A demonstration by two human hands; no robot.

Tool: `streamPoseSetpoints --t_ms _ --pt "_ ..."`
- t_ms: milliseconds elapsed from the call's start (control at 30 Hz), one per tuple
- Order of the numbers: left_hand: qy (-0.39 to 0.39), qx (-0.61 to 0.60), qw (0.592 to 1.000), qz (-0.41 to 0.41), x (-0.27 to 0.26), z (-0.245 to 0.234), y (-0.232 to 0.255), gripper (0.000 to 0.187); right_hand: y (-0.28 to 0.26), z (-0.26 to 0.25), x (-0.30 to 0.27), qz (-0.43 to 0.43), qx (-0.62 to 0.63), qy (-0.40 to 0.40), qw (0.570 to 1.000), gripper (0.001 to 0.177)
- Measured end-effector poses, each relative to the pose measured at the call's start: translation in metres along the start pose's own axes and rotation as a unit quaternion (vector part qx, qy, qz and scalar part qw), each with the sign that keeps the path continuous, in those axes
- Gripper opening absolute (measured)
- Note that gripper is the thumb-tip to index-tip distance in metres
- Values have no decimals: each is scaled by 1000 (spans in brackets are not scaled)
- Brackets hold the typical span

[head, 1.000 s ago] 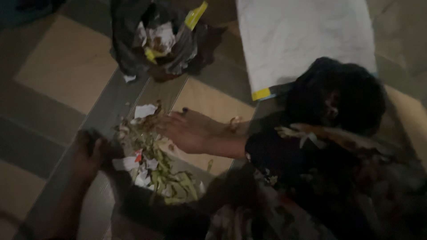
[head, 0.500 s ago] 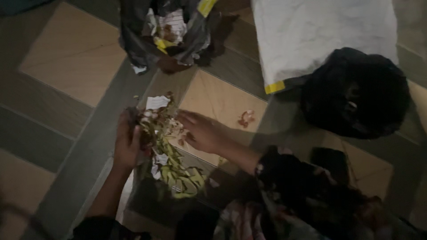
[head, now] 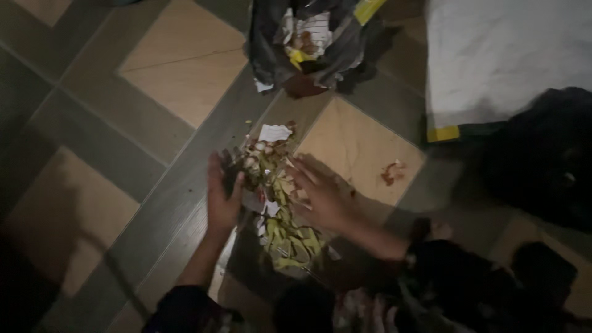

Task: The person sits on the tiled floor and gathers scattered food scraps and paper debris by hand, placing them into a black plastic bag. The person repeatedly scoops up the debris and deposits it into the bag.

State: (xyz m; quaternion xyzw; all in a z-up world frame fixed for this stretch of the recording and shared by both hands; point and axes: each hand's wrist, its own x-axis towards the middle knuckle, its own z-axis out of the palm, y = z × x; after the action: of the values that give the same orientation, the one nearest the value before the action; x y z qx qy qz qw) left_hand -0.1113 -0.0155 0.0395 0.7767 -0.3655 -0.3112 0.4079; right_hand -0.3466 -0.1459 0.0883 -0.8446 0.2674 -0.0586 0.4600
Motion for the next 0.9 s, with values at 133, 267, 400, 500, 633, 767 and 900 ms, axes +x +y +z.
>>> streamPoseSetpoints --t_ms 133,267,400,500,633,767,900 --pt "-119 155 981 11 1 -54 24 143 -8 2 -6 -113 -219 -246 937 118" --pt "-282 321 901 -78 -26 -41 40 170 -5 29 -22 -346 -365 -79 860 100" --pt "-322 420 845 -68 -41 -13 41 154 20 42 -23 -150 -297 -362 871 102" --pt "-261 404 876 -30 -26 -1 33 141 27 45 -2 -142 -344 -268 889 94" --pt "-121 341 930 61 2 4 22 118 23 28 45 -100 -334 -142 926 81" --pt "-76 229 970 25 13 -1 17 114 20 -8 50 4 -214 -57 975 70" --pt "-139 178 966 129 -23 9 18 92 46 -35 8 70 -84 175 978 57"
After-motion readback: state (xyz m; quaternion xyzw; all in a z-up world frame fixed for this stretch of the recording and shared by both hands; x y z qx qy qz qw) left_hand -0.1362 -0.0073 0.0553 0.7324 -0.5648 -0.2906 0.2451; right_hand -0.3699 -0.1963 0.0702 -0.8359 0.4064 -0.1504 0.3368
